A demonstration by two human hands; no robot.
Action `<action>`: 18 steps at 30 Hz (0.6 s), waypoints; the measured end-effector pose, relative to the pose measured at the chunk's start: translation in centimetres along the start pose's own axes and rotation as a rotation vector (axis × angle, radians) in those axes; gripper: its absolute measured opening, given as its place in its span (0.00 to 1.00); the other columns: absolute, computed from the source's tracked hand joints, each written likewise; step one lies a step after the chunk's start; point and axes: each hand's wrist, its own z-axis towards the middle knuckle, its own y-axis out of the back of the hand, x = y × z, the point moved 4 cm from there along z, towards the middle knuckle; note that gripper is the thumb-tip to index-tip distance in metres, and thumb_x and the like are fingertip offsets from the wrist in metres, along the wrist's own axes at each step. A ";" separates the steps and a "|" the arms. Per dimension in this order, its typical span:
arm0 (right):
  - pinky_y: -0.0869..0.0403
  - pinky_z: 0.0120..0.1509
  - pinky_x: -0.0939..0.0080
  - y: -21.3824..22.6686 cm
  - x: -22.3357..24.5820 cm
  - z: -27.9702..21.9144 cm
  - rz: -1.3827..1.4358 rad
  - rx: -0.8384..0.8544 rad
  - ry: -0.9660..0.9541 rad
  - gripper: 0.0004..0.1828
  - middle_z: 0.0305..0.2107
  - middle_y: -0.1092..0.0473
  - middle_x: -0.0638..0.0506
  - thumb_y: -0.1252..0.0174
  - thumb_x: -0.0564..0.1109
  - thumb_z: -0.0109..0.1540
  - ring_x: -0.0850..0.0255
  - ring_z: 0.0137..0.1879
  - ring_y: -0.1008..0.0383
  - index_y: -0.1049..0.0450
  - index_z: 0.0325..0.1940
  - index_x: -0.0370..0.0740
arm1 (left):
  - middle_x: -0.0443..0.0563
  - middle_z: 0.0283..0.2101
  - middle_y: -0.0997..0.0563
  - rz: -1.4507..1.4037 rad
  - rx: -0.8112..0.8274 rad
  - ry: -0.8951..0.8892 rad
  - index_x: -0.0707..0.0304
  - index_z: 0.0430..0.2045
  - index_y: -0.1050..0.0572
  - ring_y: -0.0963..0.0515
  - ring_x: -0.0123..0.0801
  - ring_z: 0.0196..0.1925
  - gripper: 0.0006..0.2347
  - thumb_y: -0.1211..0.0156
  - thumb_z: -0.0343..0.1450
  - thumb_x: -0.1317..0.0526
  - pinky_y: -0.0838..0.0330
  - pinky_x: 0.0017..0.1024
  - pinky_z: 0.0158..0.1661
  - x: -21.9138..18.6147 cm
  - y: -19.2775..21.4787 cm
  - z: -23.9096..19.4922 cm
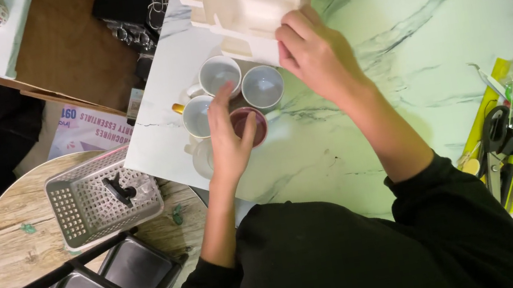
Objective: The person wipes several mugs with a red cloth and places them into a tray or folds a cardboard box.
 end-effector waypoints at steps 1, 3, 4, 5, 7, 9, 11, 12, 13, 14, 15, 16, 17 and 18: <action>0.23 0.46 0.60 1.3 0.4 -0.1 0.004 0.003 0.001 0.09 0.40 0.33 0.51 0.34 0.31 0.59 0.56 0.47 0.28 0.27 0.38 0.36 | 0.60 0.67 0.32 0.001 -0.002 0.005 0.67 0.66 0.37 0.31 0.50 0.68 0.27 0.35 0.70 0.68 0.32 0.41 0.65 0.2 0.3 0.0; 0.23 0.47 0.61 4.0 1.5 -0.4 -0.032 0.039 0.063 0.09 0.41 0.32 0.52 0.33 0.31 0.60 0.58 0.47 0.28 0.27 0.39 0.36 | 0.60 0.75 0.39 -0.123 -0.050 0.004 0.65 0.72 0.46 0.36 0.50 0.77 0.37 0.28 0.69 0.66 0.35 0.44 0.71 0.4 1.0 -0.2; 0.23 0.47 0.61 5.0 1.8 -0.7 -0.029 0.043 0.065 0.09 0.41 0.32 0.52 0.33 0.31 0.60 0.58 0.47 0.28 0.27 0.39 0.36 | 0.60 0.75 0.39 -0.123 -0.053 0.009 0.65 0.72 0.46 0.36 0.50 0.77 0.37 0.28 0.69 0.66 0.35 0.44 0.71 -0.3 1.6 -0.1; 0.24 0.45 0.62 5.8 2.1 -1.1 0.007 0.090 0.085 0.09 0.41 0.32 0.52 0.33 0.31 0.60 0.59 0.47 0.27 0.27 0.39 0.36 | 0.61 0.77 0.44 -0.166 -0.045 -0.019 0.64 0.74 0.51 0.40 0.52 0.78 0.42 0.25 0.67 0.65 0.39 0.47 0.73 -1.1 2.2 0.0; 0.24 0.44 0.63 6.9 2.4 -2.0 0.047 0.139 0.107 0.09 0.41 0.31 0.53 0.33 0.31 0.60 0.59 0.46 0.27 0.27 0.39 0.36 | 0.63 0.78 0.48 -0.207 -0.039 -0.043 0.63 0.76 0.56 0.43 0.54 0.80 0.48 0.22 0.65 0.65 0.43 0.50 0.76 -2.4 3.1 0.1; 0.24 0.42 0.64 7.2 2.8 -3.1 0.174 0.212 0.183 0.10 0.40 0.31 0.54 0.32 0.33 0.58 0.59 0.44 0.27 0.27 0.37 0.37 | 0.64 0.80 0.52 -0.339 0.009 -0.140 0.60 0.77 0.66 0.46 0.53 0.82 0.56 0.19 0.64 0.62 0.45 0.49 0.79 -3.7 3.7 -0.1; 0.24 0.42 0.63 7.5 3.6 -3.3 0.213 0.221 0.194 0.09 0.40 0.30 0.54 0.32 0.33 0.57 0.60 0.44 0.26 0.26 0.37 0.37 | 0.65 0.78 0.50 -0.383 0.035 -0.107 0.60 0.77 0.66 0.42 0.52 0.80 0.57 0.19 0.62 0.62 0.42 0.48 0.76 -4.0 3.9 -0.5; 0.24 0.42 0.63 7.7 4.1 -3.5 0.249 0.232 0.205 0.09 0.40 0.30 0.55 0.32 0.33 0.57 0.60 0.44 0.25 0.25 0.37 0.38 | 0.65 0.76 0.48 -0.431 0.063 -0.076 0.61 0.76 0.67 0.39 0.51 0.77 0.58 0.19 0.60 0.62 0.39 0.47 0.73 -4.2 4.0 -0.8; 0.24 0.42 0.63 7.3 4.1 -4.0 0.253 0.233 0.206 0.09 0.40 0.30 0.55 0.32 0.33 0.57 0.60 0.44 0.25 0.25 0.37 0.38 | 0.65 0.76 0.48 -0.430 0.061 -0.073 0.61 0.76 0.67 0.39 0.51 0.77 0.58 0.19 0.60 0.62 0.39 0.47 0.73 -3.4 3.8 -1.6; 0.23 0.44 0.62 6.9 4.0 -4.4 0.317 0.251 0.197 0.09 0.42 0.29 0.55 0.31 0.34 0.59 0.60 0.45 0.25 0.25 0.40 0.38 | 0.65 0.74 0.45 -0.427 0.038 -0.040 0.61 0.77 0.65 0.38 0.50 0.76 0.55 0.21 0.63 0.62 0.39 0.46 0.73 -2.5 3.6 -2.4; 0.23 0.47 0.62 6.5 4.0 -4.9 0.382 0.269 0.187 0.10 0.44 0.29 0.56 0.31 0.35 0.61 0.60 0.47 0.25 0.25 0.43 0.39 | 0.65 0.73 0.42 -0.424 0.015 -0.007 0.61 0.78 0.62 0.36 0.49 0.76 0.52 0.23 0.66 0.63 0.38 0.45 0.73 -1.7 3.5 -3.1; 0.23 0.47 0.62 5.5 3.5 -5.3 0.386 0.269 0.193 0.10 0.44 0.29 0.56 0.31 0.35 0.61 0.60 0.47 0.25 0.25 0.43 0.39 | 0.65 0.73 0.42 -0.421 0.009 -0.006 0.61 0.78 0.62 0.36 0.49 0.76 0.52 0.23 0.66 0.63 0.38 0.45 0.73 -1.8 3.9 -3.8; 0.24 0.54 0.59 4.7 3.0 -5.6 0.580 0.245 0.155 0.18 0.52 0.32 0.51 0.31 0.38 0.59 0.57 0.51 0.26 0.28 0.50 0.40 | 0.66 0.73 0.39 -0.427 -0.016 0.066 0.62 0.78 0.62 0.34 0.50 0.75 0.51 0.26 0.66 0.62 0.37 0.46 0.74 -1.6 4.2 -4.4; 0.25 0.61 0.56 3.9 2.4 -5.9 0.771 0.221 0.115 0.26 0.60 0.35 0.46 0.30 0.40 0.58 0.55 0.55 0.28 0.31 0.58 0.40 | 0.67 0.72 0.37 -0.436 -0.040 0.138 0.62 0.78 0.62 0.32 0.51 0.75 0.50 0.28 0.66 0.61 0.36 0.47 0.74 -1.4 4.4 -5.1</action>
